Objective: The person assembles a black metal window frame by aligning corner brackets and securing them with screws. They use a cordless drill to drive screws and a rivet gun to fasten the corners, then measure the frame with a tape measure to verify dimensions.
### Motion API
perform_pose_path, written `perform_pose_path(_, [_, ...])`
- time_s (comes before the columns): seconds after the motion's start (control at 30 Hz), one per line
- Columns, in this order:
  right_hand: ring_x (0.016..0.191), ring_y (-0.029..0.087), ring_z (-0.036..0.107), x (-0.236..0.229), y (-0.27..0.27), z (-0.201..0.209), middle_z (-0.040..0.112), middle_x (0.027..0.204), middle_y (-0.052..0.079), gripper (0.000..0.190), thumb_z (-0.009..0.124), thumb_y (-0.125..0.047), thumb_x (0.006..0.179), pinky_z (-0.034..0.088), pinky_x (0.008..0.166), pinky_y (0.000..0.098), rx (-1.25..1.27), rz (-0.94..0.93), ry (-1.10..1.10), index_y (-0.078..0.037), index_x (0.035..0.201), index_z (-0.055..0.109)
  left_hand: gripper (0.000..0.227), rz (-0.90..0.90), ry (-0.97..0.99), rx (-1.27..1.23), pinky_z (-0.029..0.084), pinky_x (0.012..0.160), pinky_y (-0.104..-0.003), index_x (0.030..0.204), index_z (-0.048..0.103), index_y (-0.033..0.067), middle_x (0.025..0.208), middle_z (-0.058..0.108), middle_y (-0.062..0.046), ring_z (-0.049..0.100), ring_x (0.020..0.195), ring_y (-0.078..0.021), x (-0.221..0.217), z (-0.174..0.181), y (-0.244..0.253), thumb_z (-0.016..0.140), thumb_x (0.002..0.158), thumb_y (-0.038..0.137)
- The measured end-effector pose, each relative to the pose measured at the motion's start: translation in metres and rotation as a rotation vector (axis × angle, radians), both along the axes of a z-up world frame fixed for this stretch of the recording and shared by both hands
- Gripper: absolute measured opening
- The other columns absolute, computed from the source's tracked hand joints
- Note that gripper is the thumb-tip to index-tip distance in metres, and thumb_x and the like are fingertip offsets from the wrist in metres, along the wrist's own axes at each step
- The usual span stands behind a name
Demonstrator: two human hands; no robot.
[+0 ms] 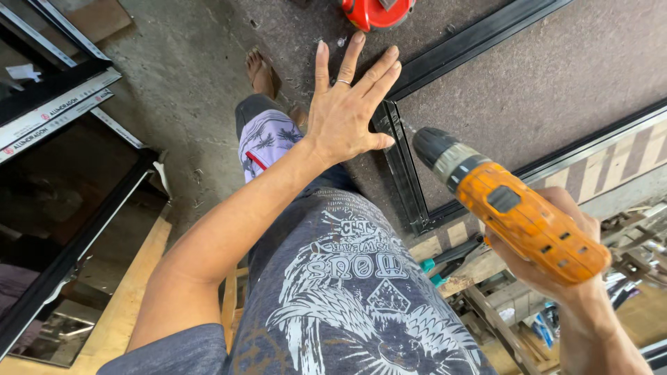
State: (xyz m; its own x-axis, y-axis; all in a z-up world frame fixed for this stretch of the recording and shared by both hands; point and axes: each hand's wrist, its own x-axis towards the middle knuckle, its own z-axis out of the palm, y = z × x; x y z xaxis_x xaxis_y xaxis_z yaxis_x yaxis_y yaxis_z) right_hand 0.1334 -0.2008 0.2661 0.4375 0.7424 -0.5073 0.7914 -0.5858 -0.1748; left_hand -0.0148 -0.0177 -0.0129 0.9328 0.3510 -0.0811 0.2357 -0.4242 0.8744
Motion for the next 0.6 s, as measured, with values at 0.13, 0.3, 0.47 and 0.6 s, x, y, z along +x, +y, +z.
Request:
perform_pose_path(0.13, [0.072, 0.023, 0.071, -0.002, 0.035, -0.012, 0.067, 0.091, 0.009, 0.03, 0.083, -0.015, 0.082, 0.055, 0.061, 0.0321, -0.001, 0.02, 0.024, -0.003, 0.106, 0.068, 0.115, -0.001, 0.01, -0.009, -0.005, 0.121, -0.074, 0.157, 0.044, 0.012, 0.169, 0.028, 0.001, 0.006, 0.157, -0.0369, 0.001, -0.002, 0.004, 0.087, 0.062, 0.061])
perform_pose_path(0.3, [0.071, 0.021, 0.073, -0.006, 0.051, -0.016, 0.069, 0.081, 0.007, 0.034, 0.083, -0.014, 0.08, 0.054, 0.063, 0.0325, -0.097, -0.133, 0.078, -0.003, 0.103, 0.061, 0.115, 0.0, -0.009, -0.007, -0.003, 0.122, -0.073, 0.158, 0.044, 0.0125, 0.169, 0.028, 0.001, 0.005, 0.158, -0.037, 0.001, -0.004, 0.003, 0.087, 0.064, 0.061])
perform_pose_path(0.47, [0.07, 0.019, 0.073, -0.003, 0.056, -0.017, 0.07, 0.081, 0.007, 0.038, 0.083, -0.014, 0.077, 0.055, 0.062, 0.0317, -0.068, -0.124, 0.144, -0.002, 0.106, 0.061, 0.115, -0.003, -0.001, -0.004, -0.003, 0.122, -0.073, 0.158, 0.044, 0.0124, 0.169, 0.028, 0.001, 0.005, 0.157, -0.0373, 0.001, -0.004, 0.004, 0.087, 0.063, 0.062])
perform_pose_path(0.6, [0.069, 0.018, 0.073, -0.001, 0.057, -0.014, 0.072, 0.082, 0.006, 0.042, 0.084, -0.016, 0.075, 0.055, 0.059, 0.0301, -0.1, -0.138, 0.173, -0.002, 0.107, 0.06, 0.115, 0.008, -0.017, -0.013, -0.003, 0.123, -0.073, 0.158, 0.045, 0.0134, 0.169, 0.028, 0.001, 0.005, 0.158, -0.0369, 0.001, -0.004, 0.002, 0.088, 0.062, 0.061])
